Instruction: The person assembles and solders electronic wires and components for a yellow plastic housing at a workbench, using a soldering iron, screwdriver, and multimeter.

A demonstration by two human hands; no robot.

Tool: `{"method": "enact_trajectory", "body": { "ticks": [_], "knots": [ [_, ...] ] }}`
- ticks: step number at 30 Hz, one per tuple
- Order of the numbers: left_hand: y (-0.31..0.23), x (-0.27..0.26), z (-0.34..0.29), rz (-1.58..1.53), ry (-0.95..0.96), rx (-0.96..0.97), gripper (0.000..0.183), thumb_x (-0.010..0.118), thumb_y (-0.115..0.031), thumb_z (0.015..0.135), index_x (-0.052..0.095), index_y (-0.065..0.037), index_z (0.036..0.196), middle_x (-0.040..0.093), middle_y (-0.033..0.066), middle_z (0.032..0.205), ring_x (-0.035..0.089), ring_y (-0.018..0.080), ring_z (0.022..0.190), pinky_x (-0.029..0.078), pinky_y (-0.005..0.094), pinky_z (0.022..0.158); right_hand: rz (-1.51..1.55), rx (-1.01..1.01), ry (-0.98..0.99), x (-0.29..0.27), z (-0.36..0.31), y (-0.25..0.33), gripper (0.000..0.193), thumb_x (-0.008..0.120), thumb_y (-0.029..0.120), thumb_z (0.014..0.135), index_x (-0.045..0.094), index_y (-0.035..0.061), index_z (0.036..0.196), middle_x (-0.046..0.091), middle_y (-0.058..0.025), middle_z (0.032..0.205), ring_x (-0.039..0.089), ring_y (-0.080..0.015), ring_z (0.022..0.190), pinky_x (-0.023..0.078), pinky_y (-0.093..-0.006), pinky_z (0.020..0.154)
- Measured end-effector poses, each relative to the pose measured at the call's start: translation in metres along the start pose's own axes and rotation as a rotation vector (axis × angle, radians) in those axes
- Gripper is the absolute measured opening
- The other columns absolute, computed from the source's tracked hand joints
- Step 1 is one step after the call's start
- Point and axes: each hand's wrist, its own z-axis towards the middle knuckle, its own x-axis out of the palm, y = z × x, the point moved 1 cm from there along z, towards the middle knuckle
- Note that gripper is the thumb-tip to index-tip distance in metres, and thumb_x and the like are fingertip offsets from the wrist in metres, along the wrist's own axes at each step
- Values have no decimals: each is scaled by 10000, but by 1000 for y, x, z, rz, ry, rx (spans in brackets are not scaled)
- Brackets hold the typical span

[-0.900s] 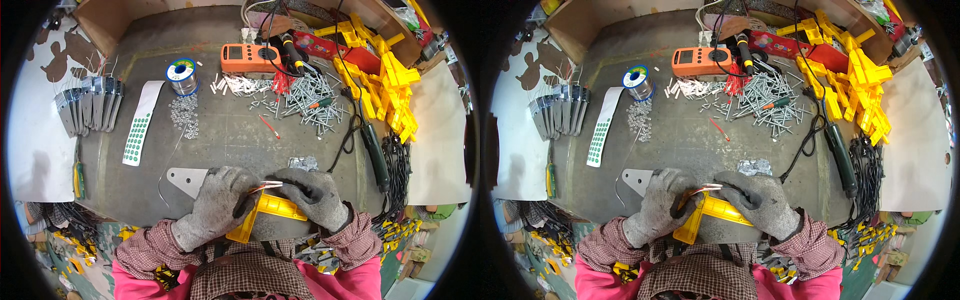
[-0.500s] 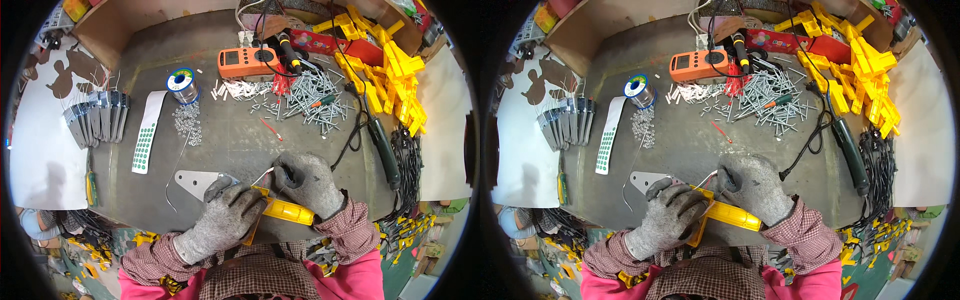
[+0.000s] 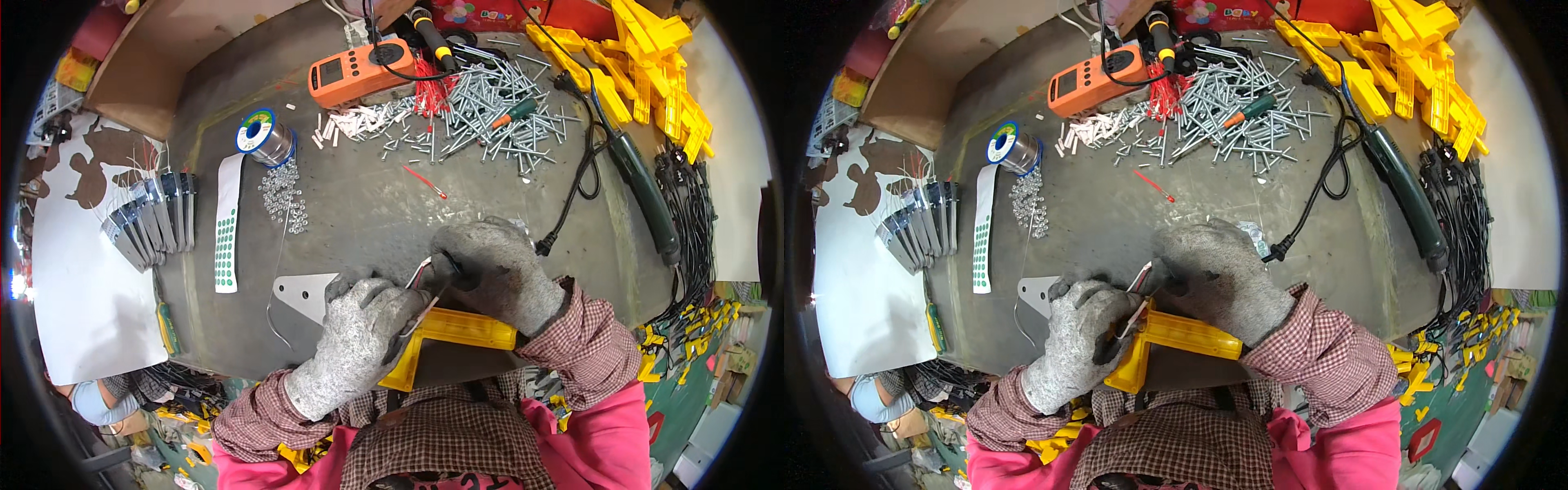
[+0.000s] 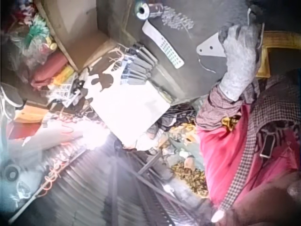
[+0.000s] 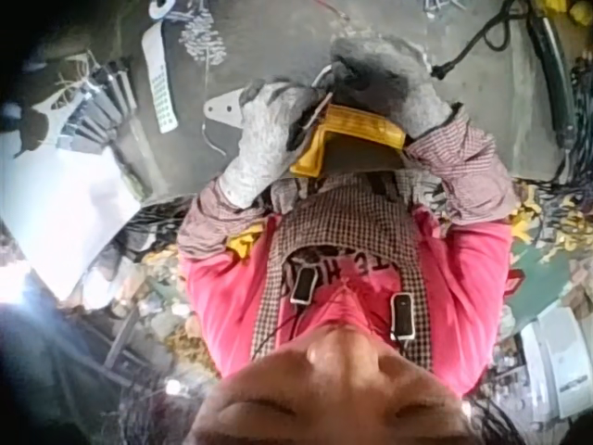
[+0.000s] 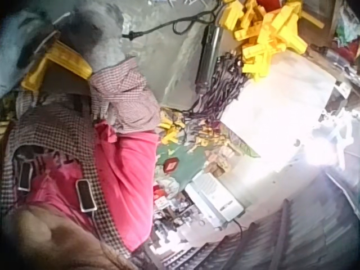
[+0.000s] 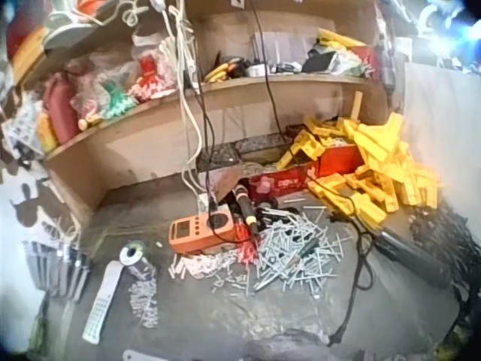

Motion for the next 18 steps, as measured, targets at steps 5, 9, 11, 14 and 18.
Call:
{"method": "enact_trajectory", "body": {
  "ticks": [5, 9, 11, 14, 18],
  "knots": [
    [3, -4, -3, 9, -18, 30, 347, 755, -72, 677, 674, -43, 1013, 624, 113, 823, 605, 333, 817, 444, 437, 770, 207, 33, -17, 3, -3, 2, 220, 733, 10, 680, 548, 90, 767, 471, -36, 638, 499, -193, 555, 382, -313, 515],
    [10, -1, -4, 15, 17, 219, 481, 690, -140, 735, 618, -67, 1205, 669, 48, 877, 630, 257, 829, 456, 424, 772, 302, 3, -244, 19, -17, -11, 193, 717, -26, 708, 610, 67, 839, 513, -42, 675, 512, -158, 577, 402, -293, 530],
    [9, -5, -1, -40, 95, 135, 515, 685, -134, 738, 593, -43, 1236, 645, 64, 807, 620, 271, 731, 460, 425, 744, 269, -31, -70, 10, -12, -7, 228, 709, -42, 726, 648, 46, 928, 570, -54, 730, 550, -157, 612, 438, -283, 562],
    [5, -7, 0, -118, 47, 91, 439, 721, -80, 716, 632, -7, 1139, 607, 114, 797, 602, 320, 772, 444, 438, 734, 218, -8, -98, 13, -13, -7, 224, 713, -25, 724, 644, 51, 922, 570, -50, 726, 558, -170, 617, 443, -284, 574],
    [13, -1, -7, -115, 30, -3, 454, 718, -87, 717, 629, -12, 1155, 619, 109, 828, 600, 312, 818, 445, 437, 740, 175, -10, 3, 8, -8, -4, 218, 723, -1, 722, 646, 51, 919, 567, -60, 722, 565, -192, 624, 446, -301, 580]
  ]
}}
